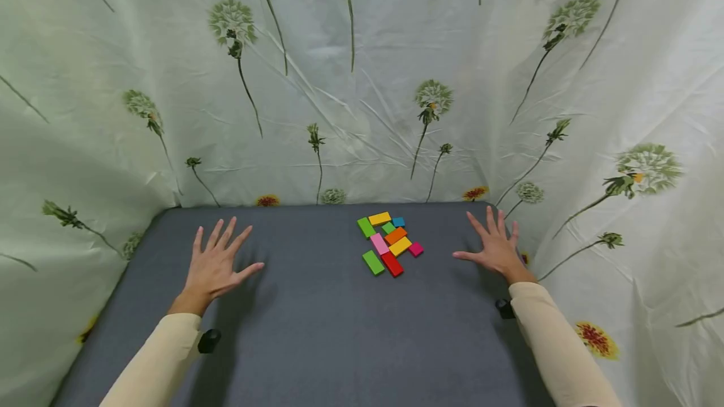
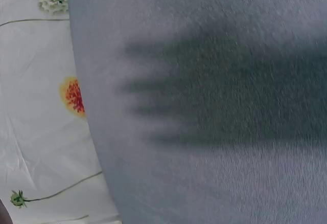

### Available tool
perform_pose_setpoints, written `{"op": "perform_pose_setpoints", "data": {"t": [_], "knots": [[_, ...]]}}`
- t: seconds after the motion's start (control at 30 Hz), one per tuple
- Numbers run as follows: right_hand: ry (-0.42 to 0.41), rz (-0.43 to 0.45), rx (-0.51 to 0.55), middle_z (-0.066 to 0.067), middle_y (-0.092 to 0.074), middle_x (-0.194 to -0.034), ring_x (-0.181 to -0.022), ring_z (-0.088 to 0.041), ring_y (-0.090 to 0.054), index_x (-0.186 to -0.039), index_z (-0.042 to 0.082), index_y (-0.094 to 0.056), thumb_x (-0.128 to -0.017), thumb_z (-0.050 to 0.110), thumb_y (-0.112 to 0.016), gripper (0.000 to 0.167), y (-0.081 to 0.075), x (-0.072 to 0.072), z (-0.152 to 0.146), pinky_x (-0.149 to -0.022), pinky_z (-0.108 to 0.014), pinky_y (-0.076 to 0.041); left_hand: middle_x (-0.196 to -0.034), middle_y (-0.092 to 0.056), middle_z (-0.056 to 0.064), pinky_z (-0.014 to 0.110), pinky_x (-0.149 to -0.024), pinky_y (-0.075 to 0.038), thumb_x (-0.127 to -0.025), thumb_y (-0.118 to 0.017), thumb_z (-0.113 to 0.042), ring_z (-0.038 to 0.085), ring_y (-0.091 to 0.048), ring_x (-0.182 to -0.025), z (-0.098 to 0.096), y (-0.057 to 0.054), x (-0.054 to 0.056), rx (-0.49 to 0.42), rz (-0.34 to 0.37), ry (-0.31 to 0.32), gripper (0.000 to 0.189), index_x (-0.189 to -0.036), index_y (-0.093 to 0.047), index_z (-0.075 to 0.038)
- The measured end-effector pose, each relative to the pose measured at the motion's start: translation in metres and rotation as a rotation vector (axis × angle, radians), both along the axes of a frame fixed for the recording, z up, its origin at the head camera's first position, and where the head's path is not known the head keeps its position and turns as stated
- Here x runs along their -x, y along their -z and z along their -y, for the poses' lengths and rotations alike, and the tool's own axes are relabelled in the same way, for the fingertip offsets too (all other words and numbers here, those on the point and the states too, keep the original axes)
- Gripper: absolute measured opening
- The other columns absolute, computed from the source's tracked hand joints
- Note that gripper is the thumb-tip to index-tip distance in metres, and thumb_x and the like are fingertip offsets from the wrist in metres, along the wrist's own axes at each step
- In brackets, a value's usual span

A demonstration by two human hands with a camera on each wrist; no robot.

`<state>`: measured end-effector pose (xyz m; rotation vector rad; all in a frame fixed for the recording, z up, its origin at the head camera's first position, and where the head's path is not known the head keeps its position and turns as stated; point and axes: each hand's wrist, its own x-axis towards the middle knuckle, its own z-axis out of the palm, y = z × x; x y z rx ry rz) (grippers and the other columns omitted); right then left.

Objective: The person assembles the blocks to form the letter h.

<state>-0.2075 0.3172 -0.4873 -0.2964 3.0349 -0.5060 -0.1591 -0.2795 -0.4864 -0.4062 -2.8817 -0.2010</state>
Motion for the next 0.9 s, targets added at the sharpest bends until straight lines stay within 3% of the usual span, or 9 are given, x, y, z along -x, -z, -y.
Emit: {"op": "perform_pose_setpoints", "data": {"t": [0.47,0.67,0.9], "knots": [[-0.044,-0.013,0.018,-0.021,0.005,-0.159,-0.144,-0.042,0.014,-0.155,0.02,-0.019,-0.071,0.066,-0.071,0.109,0.003,0.009,0.02,-0.103,-0.067,0.015,-0.156,-0.024,0.019,0.059,-0.112,-0.001,-0.078,-0.06,-0.069,0.04,-0.017,-0.143,-0.056,0.015,0.023,-0.019,0.068,0.039,0.09,-0.148,-0.039,-0.017],[-0.075,-0.013,-0.004,-0.021,-0.007,-0.159,-0.145,-0.044,0.003,-0.154,0.019,-0.024,-0.066,0.07,-0.072,0.112,0.008,0.014,0.036,-0.104,-0.067,0.01,-0.157,-0.022,0.018,0.059,-0.112,-0.002,-0.078,-0.06,-0.069,0.039,-0.017,-0.144,-0.092,0.029,0.032,-0.05,0.11,0.071,0.089,-0.148,-0.04,-0.018],[-0.122,0.014,0.038,-0.021,-0.012,-0.158,-0.144,-0.045,0.0,-0.152,0.017,-0.03,-0.065,0.055,-0.083,0.109,0.013,0.016,0.063,-0.106,-0.067,0.003,-0.154,-0.03,0.017,0.06,-0.111,-0.012,-0.077,-0.064,-0.066,0.038,-0.025,-0.142,-0.131,0.045,0.037,-0.063,0.103,0.124,0.086,-0.146,-0.043,-0.019]]}}
